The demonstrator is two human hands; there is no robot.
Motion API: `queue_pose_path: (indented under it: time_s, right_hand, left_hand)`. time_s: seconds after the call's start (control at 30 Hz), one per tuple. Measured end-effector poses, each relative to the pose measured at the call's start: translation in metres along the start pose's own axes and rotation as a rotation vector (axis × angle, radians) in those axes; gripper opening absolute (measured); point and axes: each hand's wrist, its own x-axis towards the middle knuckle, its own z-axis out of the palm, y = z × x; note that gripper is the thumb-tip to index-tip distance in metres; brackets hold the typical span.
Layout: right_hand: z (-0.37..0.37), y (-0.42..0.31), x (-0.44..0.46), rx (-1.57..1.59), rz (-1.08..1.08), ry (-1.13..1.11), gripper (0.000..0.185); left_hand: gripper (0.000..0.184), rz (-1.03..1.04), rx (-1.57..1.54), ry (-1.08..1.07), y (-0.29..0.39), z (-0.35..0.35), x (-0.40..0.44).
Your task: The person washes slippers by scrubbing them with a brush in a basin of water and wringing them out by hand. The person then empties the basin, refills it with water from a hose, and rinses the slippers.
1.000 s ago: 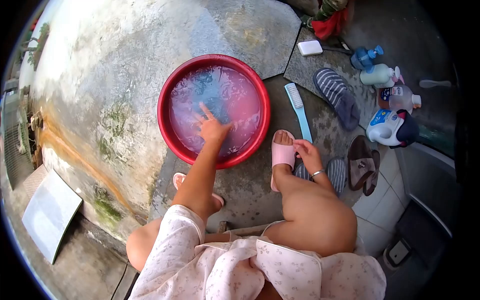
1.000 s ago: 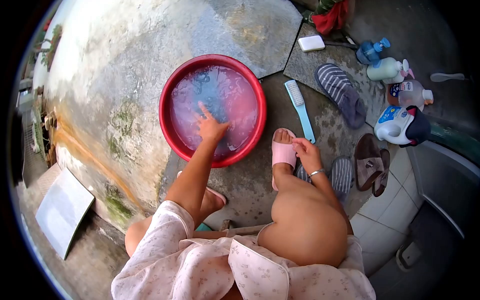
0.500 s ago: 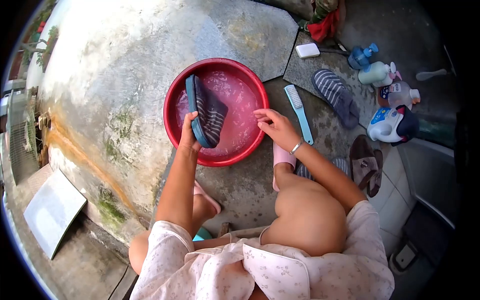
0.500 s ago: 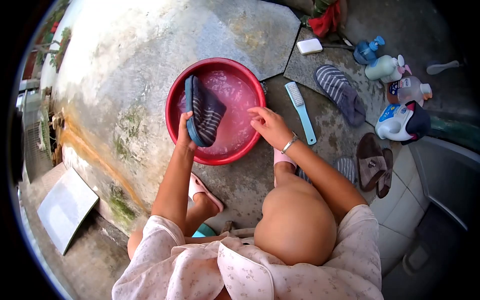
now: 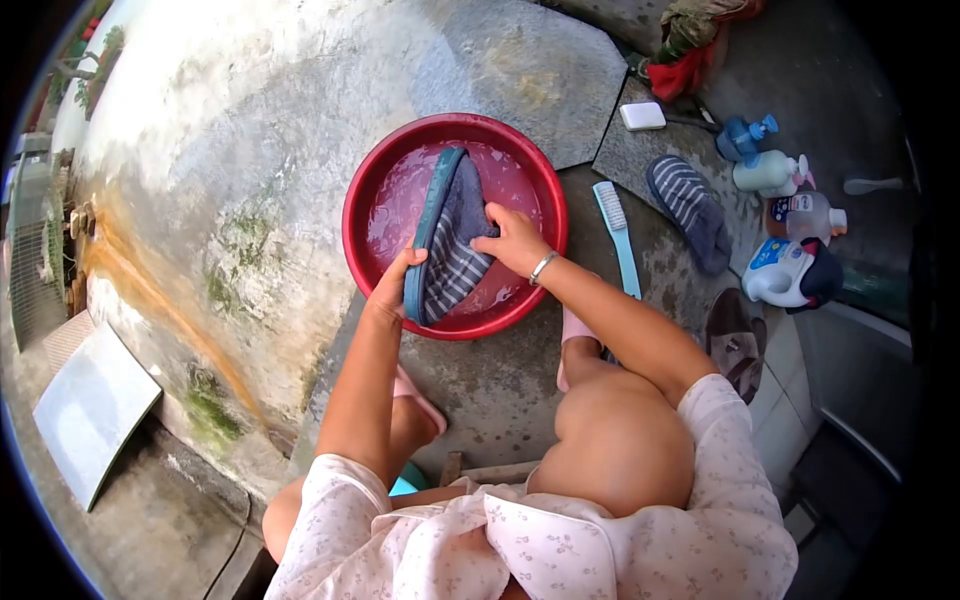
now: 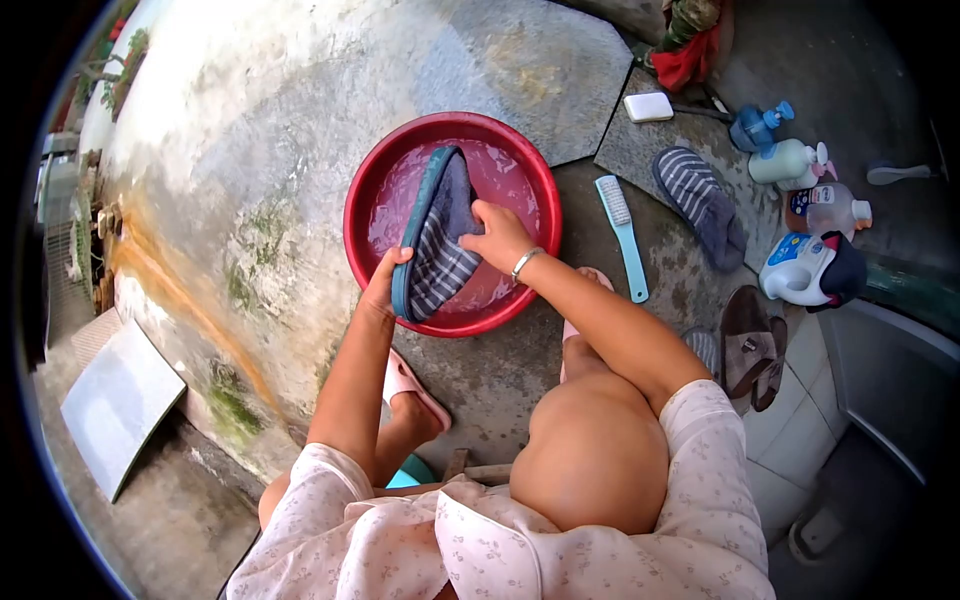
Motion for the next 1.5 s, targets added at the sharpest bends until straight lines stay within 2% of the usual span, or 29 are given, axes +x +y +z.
queue_pose_path:
  time_s: [0.03,0.1,0.17,0.23,0.3,0.33,0.37,0.43,0.47,0.5,0.57,0.6,0.63,0.7,0.73,0.77,0.83,0.87,0.9,0.97,1.0,1.1,1.13,1.23,1.27,1.3,1.4,1.43,1.5]
  right_hand:
    - [0.0,0.005,-0.002,0.008,0.029,-0.003,0.041]
    - [-0.002,0.007,-0.005,0.022,0.087,-0.01,0.038]
    - [0.001,0.002,-0.007,-0.064,0.038,-0.01,0.034]
    - [0.006,0.001,-0.004,-0.336,0.049,-0.1,0.034]
    - [0.009,0.002,-0.001,-0.386,0.065,-0.119,0.034]
    - [0.008,0.002,0.003,-0.439,0.077,-0.133,0.034]
    - [0.008,0.002,0.007,-0.49,0.09,-0.146,0.035]
    - [0.012,0.001,0.011,-0.551,0.132,-0.168,0.034]
    - [0.015,0.005,0.013,-0.585,0.139,-0.189,0.034]
    - [0.019,0.01,0.016,-0.619,0.145,-0.212,0.034]
    - [0.027,0.017,0.022,-0.612,0.204,-0.231,0.037]
    - [0.029,0.018,0.022,-0.586,0.246,-0.231,0.038]
    - [0.031,0.018,0.022,-0.563,0.288,-0.23,0.04]
    - [0.033,0.013,0.017,-0.498,0.238,-0.201,0.041]
    - [0.033,0.002,0.013,-0.434,0.185,-0.176,0.041]
    - [0.035,-0.009,0.008,-0.392,0.146,-0.194,0.042]
    - [0.035,-0.029,0.0,-0.365,0.032,-0.242,0.047]
    - [0.038,-0.031,-0.001,-0.341,0.009,-0.276,0.055]
    - [0.042,-0.028,-0.002,-0.34,0.008,-0.275,0.055]
    - [0.049,-0.02,-0.003,-0.303,-0.146,-0.226,0.058]
    - [0.039,-0.03,-0.004,-0.309,-0.15,-0.288,0.055]
    - [0.04,-0.028,-0.003,-0.477,-0.185,-0.421,0.055]
    - [0.04,-0.023,-0.002,-0.508,-0.223,-0.402,0.053]
    - [0.034,-0.019,-0.008,-0.455,-0.312,-0.376,0.048]
    - [0.032,-0.019,-0.01,-0.443,-0.283,-0.351,0.047]
    - [0.028,-0.019,-0.01,-0.447,-0.285,-0.353,0.047]
    - [0.006,-0.022,-0.018,-0.25,-0.316,-0.103,0.041]
    - [-0.008,-0.025,-0.021,-0.251,-0.315,-0.112,0.041]
    - [-0.033,-0.023,-0.024,-0.149,-0.288,0.074,0.037]
  left_hand:
    - [0.076,0.075,0.057,-0.025,0.004,0.009,-0.001]
    - [0.08,0.058,0.072,-0.069,0.007,-0.003,0.009]
    - [0.083,0.054,0.273,-0.032,0.008,-0.006,0.013]
    - [0.084,0.08,0.344,-0.086,0.003,-0.01,0.023]
    - [0.083,0.122,0.546,-0.115,-0.004,-0.012,0.031]
    - [0.075,0.169,0.541,-0.097,-0.012,-0.018,0.037]
    - [0.075,0.165,0.542,-0.1,-0.016,-0.028,0.045]
    - [0.066,0.102,0.702,0.123,-0.02,-0.046,0.059]
    - [0.056,0.181,0.696,0.089,-0.025,-0.051,0.06]
    - [0.056,0.177,0.699,0.088,-0.031,-0.059,0.062]
    - [0.053,0.211,0.844,0.197,-0.041,-0.075,0.062]
    - [0.048,0.224,0.91,0.297,-0.035,-0.054,0.047]
    - [0.048,0.219,0.912,0.292,-0.037,-0.057,0.048]
    - [0.047,0.238,1.175,0.418,-0.039,-0.068,0.053]
    - [0.055,0.136,1.183,0.414,-0.032,-0.063,0.05]
    - [0.055,0.138,1.181,0.41,-0.029,-0.057,0.048]
    - [0.068,0.062,0.918,0.456,-0.019,-0.031,0.038]
    - [0.086,0.008,0.962,0.469,-0.012,-0.019,0.034]
    - [0.086,0.008,0.964,0.47,-0.014,-0.023,0.036]
    - [0.095,0.057,0.803,0.414,-0.02,-0.034,0.043]
    - [0.097,0.043,0.766,0.395,-0.014,-0.023,0.038]
    - [0.096,0.153,0.894,0.409,-0.003,0.012,0.033]
    - [0.09,0.225,0.926,0.4,-0.007,0.006,0.042]
    - [0.08,0.27,1.063,0.478,-0.012,-0.004,0.06]
    - [0.065,0.299,1.064,0.505,-0.015,-0.005,0.064]
    - [0.065,0.302,1.059,0.506,-0.015,-0.003,0.068]
    - [0.055,0.199,1.305,0.722,-0.018,-0.002,0.076]
    - [0.055,0.193,1.298,0.724,-0.02,-0.003,0.077]
    - [0.059,0.17,1.338,0.81,-0.024,-0.009,0.079]
